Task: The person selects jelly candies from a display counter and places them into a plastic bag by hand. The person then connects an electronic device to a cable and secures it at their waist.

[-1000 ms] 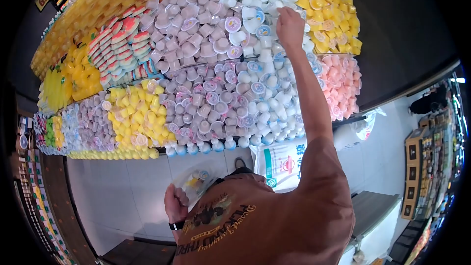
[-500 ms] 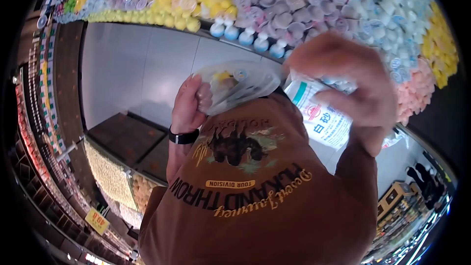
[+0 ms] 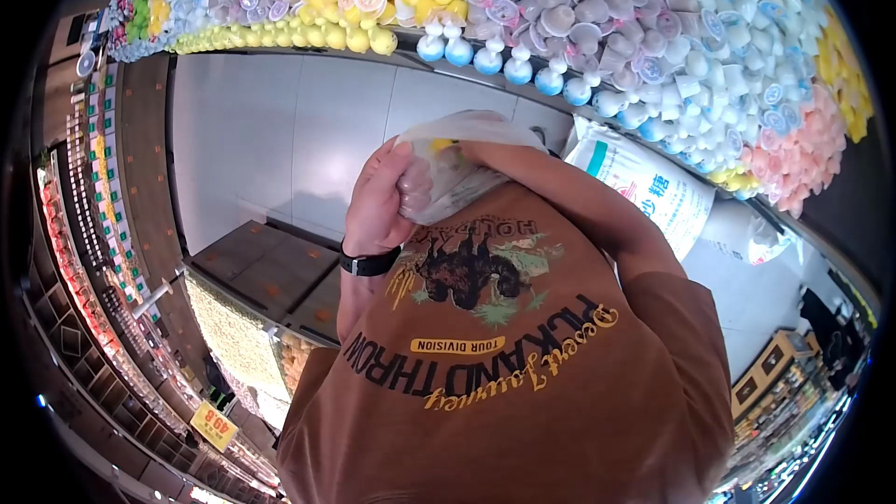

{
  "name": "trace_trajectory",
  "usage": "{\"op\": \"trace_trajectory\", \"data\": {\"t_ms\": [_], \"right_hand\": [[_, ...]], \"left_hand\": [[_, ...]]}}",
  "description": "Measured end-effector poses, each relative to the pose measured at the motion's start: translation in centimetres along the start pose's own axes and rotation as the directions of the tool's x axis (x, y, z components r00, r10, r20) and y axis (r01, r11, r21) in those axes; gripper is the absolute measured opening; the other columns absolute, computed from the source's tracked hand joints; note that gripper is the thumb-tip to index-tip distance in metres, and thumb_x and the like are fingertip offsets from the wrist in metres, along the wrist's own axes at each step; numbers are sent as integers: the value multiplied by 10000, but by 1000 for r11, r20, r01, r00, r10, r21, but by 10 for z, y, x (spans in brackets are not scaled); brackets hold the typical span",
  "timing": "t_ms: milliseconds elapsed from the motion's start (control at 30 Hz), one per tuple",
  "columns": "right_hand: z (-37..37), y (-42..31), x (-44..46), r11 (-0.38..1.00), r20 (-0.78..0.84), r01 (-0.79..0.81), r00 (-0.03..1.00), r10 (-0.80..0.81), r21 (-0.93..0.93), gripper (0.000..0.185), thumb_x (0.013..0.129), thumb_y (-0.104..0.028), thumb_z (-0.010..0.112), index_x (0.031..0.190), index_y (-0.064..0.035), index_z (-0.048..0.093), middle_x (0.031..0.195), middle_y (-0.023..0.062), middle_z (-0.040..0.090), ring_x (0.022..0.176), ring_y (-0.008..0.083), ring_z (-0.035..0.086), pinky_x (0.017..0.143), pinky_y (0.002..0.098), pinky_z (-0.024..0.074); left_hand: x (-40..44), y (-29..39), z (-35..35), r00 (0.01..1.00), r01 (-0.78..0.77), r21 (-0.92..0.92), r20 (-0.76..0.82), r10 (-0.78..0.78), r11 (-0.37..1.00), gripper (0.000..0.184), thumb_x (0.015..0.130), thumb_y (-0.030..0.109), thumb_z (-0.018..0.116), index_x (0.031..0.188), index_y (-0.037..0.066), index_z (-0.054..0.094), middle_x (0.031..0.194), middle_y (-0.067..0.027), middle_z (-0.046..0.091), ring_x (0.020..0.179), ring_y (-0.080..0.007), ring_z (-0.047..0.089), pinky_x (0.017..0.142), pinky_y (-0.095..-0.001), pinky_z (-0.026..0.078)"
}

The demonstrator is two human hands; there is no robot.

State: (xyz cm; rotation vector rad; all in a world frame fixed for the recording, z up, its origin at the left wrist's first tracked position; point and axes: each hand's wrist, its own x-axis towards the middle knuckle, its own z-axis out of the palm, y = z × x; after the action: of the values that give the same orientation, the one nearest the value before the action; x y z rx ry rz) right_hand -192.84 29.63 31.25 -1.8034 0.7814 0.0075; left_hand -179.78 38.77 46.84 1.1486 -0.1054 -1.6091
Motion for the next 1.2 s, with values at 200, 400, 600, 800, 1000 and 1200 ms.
{"op": "trace_trajectory", "data": {"t_ms": [200,400,600,800,1000,1200], "right_hand": [[1,23,2,920,-186,368,902,-389,-137,398,862,-214,648,1214,-47,570,1082,129,637,986,247,600,879,358,458],[-68,-54,-53,953,149,-126,985,87,277,478,853,-197,694,1273,-41,530,1161,91,604,1052,165,581,888,291,461],[-105,-56,-102,625,-124,158,987,-99,764,489,837,-246,718,1246,-41,545,1140,29,598,1060,114,545,912,273,433],[-165,-70,-147,664,-499,363,867,16,653,473,793,-196,770,1191,-48,563,1178,58,617,1078,138,575,929,287,451],[-258,-73,-187,980,-852,196,516,-92,13,434,786,-45,754,1178,-83,571,1206,21,562,1176,148,505,995,311,416],[-340,-92,-200,873,-907,-270,233,-350,-406,361,709,-178,821,1008,-59,656,954,65,572,900,210,531,800,317,441]], "left_hand": [[-1,5,-6,1000,-16,-60,6,16,998,160,981,227,514,957,69,525,655,60,387,533,-39,346,448,-194,280],[2,12,-16,1000,-22,-90,6,22,996,171,985,220,500,1026,55,521,728,38,429,599,-56,393,507,-209,315],[30,-5,-48,928,127,-230,371,-34,965,216,990,228,477,1086,38,512,890,-13,508,749,-105,481,645,-262,389],[27,11,-48,992,79,105,94,-89,991,339,979,296,497,687,162,386,550,78,333,437,-64,320,392,-235,257],[39,29,-86,968,140,125,193,-162,982,400,983,325,488,652,157,341,533,63,294,423,-80,286,392,-258,226],[38,39,-101,972,154,7,180,-153,988,178,986,217,492,846,115,453,586,61,365,455,-62,334,392,-231,276]]}}
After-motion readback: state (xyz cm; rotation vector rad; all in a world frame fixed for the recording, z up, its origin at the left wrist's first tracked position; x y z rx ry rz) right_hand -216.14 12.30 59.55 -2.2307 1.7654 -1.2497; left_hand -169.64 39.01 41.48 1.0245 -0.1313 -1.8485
